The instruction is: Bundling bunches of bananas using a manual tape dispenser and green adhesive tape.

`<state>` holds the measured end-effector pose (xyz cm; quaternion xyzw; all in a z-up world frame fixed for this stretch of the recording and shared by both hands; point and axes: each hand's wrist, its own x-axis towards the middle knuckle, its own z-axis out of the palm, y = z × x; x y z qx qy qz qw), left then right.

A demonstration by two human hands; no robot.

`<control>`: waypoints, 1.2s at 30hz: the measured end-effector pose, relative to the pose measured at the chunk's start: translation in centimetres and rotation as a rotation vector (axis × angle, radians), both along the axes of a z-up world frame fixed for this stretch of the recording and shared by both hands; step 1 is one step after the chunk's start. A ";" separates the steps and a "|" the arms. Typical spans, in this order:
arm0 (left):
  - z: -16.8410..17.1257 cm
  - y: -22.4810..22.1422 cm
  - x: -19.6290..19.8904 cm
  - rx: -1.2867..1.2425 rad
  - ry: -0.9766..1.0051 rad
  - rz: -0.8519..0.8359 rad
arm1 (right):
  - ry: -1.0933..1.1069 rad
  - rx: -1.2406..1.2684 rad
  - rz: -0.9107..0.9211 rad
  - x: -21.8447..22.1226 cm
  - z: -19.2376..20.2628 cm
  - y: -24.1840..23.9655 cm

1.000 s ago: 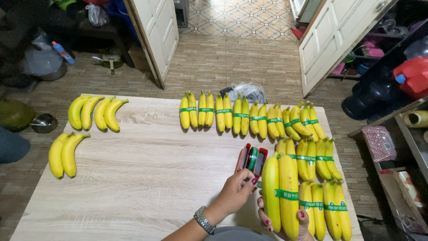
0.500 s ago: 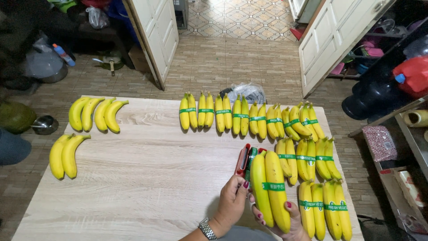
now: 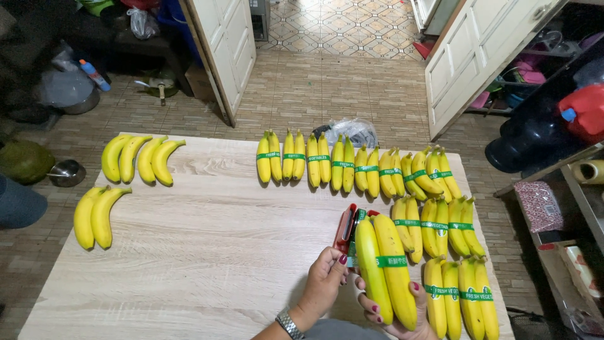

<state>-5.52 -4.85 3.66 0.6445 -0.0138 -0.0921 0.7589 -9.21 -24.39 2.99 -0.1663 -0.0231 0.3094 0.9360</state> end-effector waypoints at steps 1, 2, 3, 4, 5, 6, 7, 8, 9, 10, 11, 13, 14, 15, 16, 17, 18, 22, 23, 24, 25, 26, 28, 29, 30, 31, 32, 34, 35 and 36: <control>0.6 0.5 0.4 0.027 0.101 -0.120 | -0.037 -0.032 0.033 -0.1 -0.2 -0.3; 1.2 0.9 0.7 0.053 0.203 -0.240 | -0.073 -0.065 0.066 -0.2 -0.5 -0.7; 1.9 1.1 1.7 0.053 0.204 -0.239 | -0.073 -0.064 0.067 0.1 -0.6 -1.0; 2.5 1.3 2.6 0.088 0.262 -0.351 | -0.125 -0.096 0.165 0.2 -0.8 -1.4; 3.1 1.5 3.4 0.123 0.319 -0.463 | -0.178 -0.127 0.264 0.4 -1.0 -1.8; 2.6 2.0 4.8 0.121 0.319 -0.461 | -0.177 -0.128 0.266 0.7 -1.4 -2.5; 2.0 2.6 6.2 0.020 0.293 -0.508 | -0.192 -0.281 0.351 1.0 -1.7 -3.3; 1.6 3.2 7.7 -0.080 0.262 -0.554 | -0.210 -0.434 0.434 1.5 -2.0 -4.1; 1.0 4.0 9.3 -0.079 0.258 -0.553 | -0.214 -0.435 0.435 2.0 -0.2 -3.4; 0.5 4.8 11.0 -0.073 0.117 -0.717 | -0.431 -0.764 0.461 2.5 1.7 -2.8; 0.0 5.6 12.7 -0.064 -0.026 -0.879 | -0.650 -1.092 0.474 3.1 3.6 -2.2; 1.7 5.5 13.1 0.099 -0.106 -0.899 | -0.648 -1.271 0.504 3.3 4.6 -1.8; 2.5 5.5 13.3 0.260 -0.183 -0.913 | -0.640 -1.448 0.538 3.3 5.0 -1.6; 2.4 5.5 13.8 0.264 -0.183 -0.917 | -0.639 -1.445 0.533 3.5 6.0 -1.1; 2.1 5.5 14.2 0.306 -0.187 -0.938 | -0.624 -1.511 0.569 3.5 7.0 -0.6; 1.8 5.5 14.6 0.348 -0.191 -0.960 | -0.609 -1.577 0.605 3.5 7.9 -0.1; 1.8 5.5 15.1 0.348 -0.186 -0.961 | -0.606 -1.573 0.608 3.4 7.2 -0.1; 3.2 4.6 16.2 0.459 -0.150 -1.118 | -0.838 -1.893 0.606 3.2 4.1 0.4; 3.9 4.2 16.3 0.526 -0.167 -1.157 | -0.901 -1.984 0.644 3.2 3.2 0.6; 4.6 3.5 15.5 0.525 -0.167 -1.156 | -0.902 -1.984 0.645 3.3 1.6 0.6; 5.3 2.8 14.7 0.540 -0.287 -1.229 | -0.823 -2.018 0.603 3.4 0.1 0.5; 6.0 2.1 13.9 0.554 -0.407 -1.298 | -0.746 -2.049 0.562 3.4 -1.5 0.5; 4.2 1.5 10.4 0.410 -0.301 -1.309 | -0.554 -1.735 0.476 3.9 -1.9 0.5; 3.3 1.1 8.7 0.268 -0.196 -1.316 | -0.368 -1.416 0.386 4.1 -2.1 0.4; 3.8 1.9 6.9 0.270 -0.196 -1.319 | -0.367 -1.415 0.383 4.0 -2.7 -0.5; 4.2 2.7 5.2 0.208 -0.118 -1.175 | -0.319 -1.371 0.397 3.9 -3.2 -1.4; 4.6 3.5 3.5 0.147 -0.039 -1.035 | -0.265 -1.325 0.407 3.5 -3.8 -2.3; 2.1 5.6 1.7 -0.142 0.332 -0.659 | -0.257 -1.207 0.427 2.4 -5.4 -4.2; 0.9 6.8 0.8 -0.413 0.672 -0.238 | -0.256 -1.093 0.450 1.7 -6.3 -5.0; -1.2 7.8 -0.1 -0.414 0.677 -0.239 | -0.250 -1.092 0.451 1.2 -6.0 -5.4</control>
